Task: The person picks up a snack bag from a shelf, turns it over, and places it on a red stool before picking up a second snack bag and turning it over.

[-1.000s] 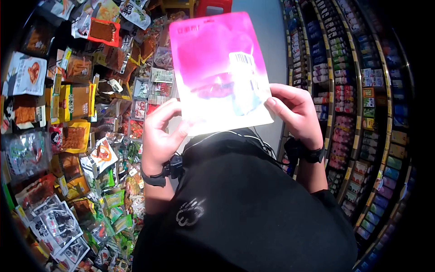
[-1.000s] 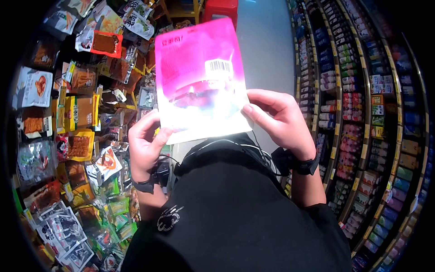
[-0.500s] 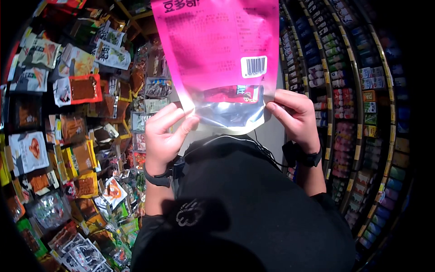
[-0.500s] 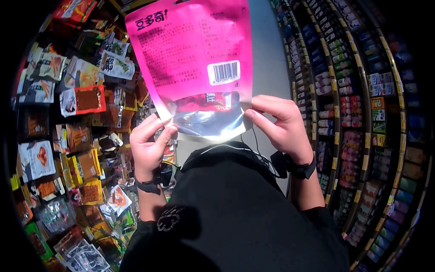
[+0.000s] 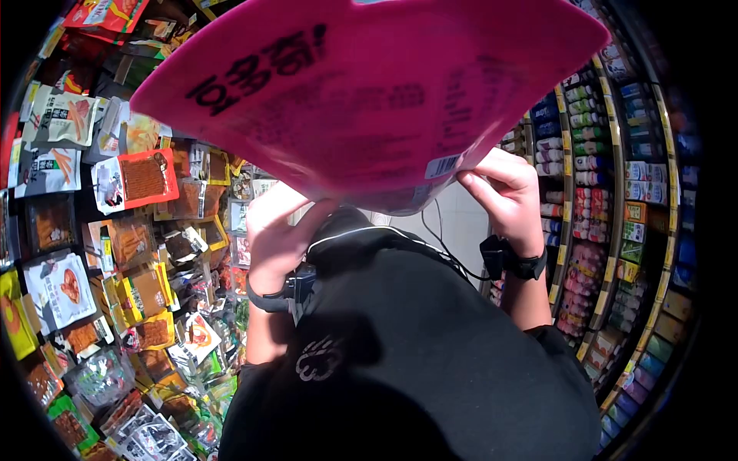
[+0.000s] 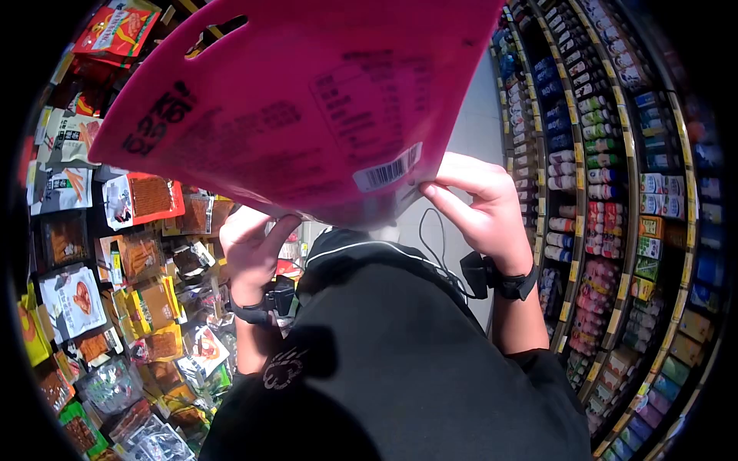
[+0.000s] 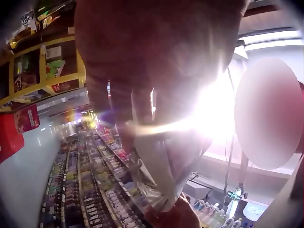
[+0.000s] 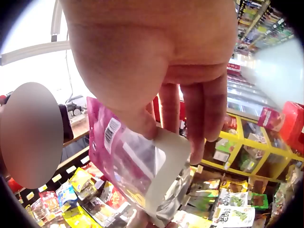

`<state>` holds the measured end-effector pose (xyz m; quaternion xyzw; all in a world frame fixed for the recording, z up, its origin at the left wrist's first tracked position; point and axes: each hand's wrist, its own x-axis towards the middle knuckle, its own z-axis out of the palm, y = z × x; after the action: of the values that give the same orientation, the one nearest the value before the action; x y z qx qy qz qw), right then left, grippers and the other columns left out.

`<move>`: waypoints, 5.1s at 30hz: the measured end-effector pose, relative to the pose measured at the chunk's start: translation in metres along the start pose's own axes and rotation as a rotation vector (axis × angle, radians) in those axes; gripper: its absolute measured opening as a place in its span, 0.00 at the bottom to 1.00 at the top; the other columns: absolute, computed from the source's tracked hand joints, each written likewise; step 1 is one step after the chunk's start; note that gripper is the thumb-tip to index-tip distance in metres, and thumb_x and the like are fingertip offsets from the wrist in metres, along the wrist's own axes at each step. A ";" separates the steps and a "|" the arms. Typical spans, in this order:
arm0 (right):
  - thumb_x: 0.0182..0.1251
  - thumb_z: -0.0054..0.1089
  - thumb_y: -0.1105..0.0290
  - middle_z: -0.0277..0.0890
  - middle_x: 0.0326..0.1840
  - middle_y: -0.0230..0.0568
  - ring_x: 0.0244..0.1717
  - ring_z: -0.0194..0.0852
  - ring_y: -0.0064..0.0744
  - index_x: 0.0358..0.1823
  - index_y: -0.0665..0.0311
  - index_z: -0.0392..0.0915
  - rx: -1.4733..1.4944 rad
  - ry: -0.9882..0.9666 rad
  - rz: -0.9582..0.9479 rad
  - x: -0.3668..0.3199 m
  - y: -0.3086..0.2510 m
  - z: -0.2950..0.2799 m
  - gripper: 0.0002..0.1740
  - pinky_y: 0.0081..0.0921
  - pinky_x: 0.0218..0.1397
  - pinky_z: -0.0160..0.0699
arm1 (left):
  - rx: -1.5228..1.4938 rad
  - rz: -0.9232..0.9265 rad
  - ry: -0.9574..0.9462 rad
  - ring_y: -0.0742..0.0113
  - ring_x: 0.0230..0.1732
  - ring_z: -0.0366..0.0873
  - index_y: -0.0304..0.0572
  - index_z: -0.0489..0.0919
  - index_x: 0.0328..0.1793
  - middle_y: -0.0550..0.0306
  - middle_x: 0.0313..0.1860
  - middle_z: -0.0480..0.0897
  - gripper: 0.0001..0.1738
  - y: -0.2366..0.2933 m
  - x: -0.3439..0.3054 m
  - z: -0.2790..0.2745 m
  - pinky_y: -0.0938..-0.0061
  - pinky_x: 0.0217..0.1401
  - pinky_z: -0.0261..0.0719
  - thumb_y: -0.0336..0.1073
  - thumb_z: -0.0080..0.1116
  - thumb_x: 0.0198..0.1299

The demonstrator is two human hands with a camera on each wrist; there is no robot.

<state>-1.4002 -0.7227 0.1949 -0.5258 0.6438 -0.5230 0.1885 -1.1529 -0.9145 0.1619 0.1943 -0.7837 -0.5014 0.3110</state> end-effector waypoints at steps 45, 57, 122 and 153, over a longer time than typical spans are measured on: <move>0.67 0.67 0.77 0.85 0.35 0.44 0.36 0.83 0.32 0.46 0.73 0.87 0.004 0.097 0.116 0.247 0.178 -0.163 0.09 0.26 0.40 0.78 | 0.012 -0.071 -0.222 0.55 0.49 0.86 0.30 0.86 0.52 0.46 0.49 0.87 0.11 -0.087 0.359 0.106 0.70 0.56 0.80 0.26 0.65 0.64; 0.66 0.66 0.82 0.86 0.35 0.45 0.34 0.84 0.32 0.45 0.73 0.88 0.023 -0.053 -0.038 0.308 0.206 -0.201 0.09 0.25 0.37 0.80 | 0.009 -0.044 0.047 0.62 0.46 0.84 0.26 0.85 0.50 0.47 0.47 0.86 0.11 -0.090 0.380 0.130 0.74 0.52 0.79 0.28 0.67 0.66; 0.68 0.58 0.62 0.87 0.46 0.55 0.50 0.85 0.57 0.56 0.63 0.85 -0.664 -1.055 0.371 0.611 0.691 -0.090 0.19 0.49 0.57 0.82 | -0.227 -1.079 0.275 0.63 0.46 0.87 0.31 0.81 0.64 0.49 0.54 0.86 0.19 -0.549 0.612 0.112 0.68 0.50 0.89 0.30 0.61 0.68; 0.67 0.56 0.63 0.86 0.42 0.53 0.47 0.84 0.60 0.48 0.60 0.86 -0.672 -1.503 -0.112 0.562 0.692 -0.236 0.15 0.54 0.53 0.83 | -0.411 -1.603 0.755 0.66 0.27 0.85 0.29 0.87 0.51 0.51 0.29 0.88 0.18 -0.299 0.227 0.418 0.71 0.32 0.83 0.41 0.63 0.67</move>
<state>-2.1308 -1.1711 -0.1459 -0.7951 0.4410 0.1802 0.3753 -1.6057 -0.9025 -0.1698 0.7731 -0.1550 -0.6003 0.1338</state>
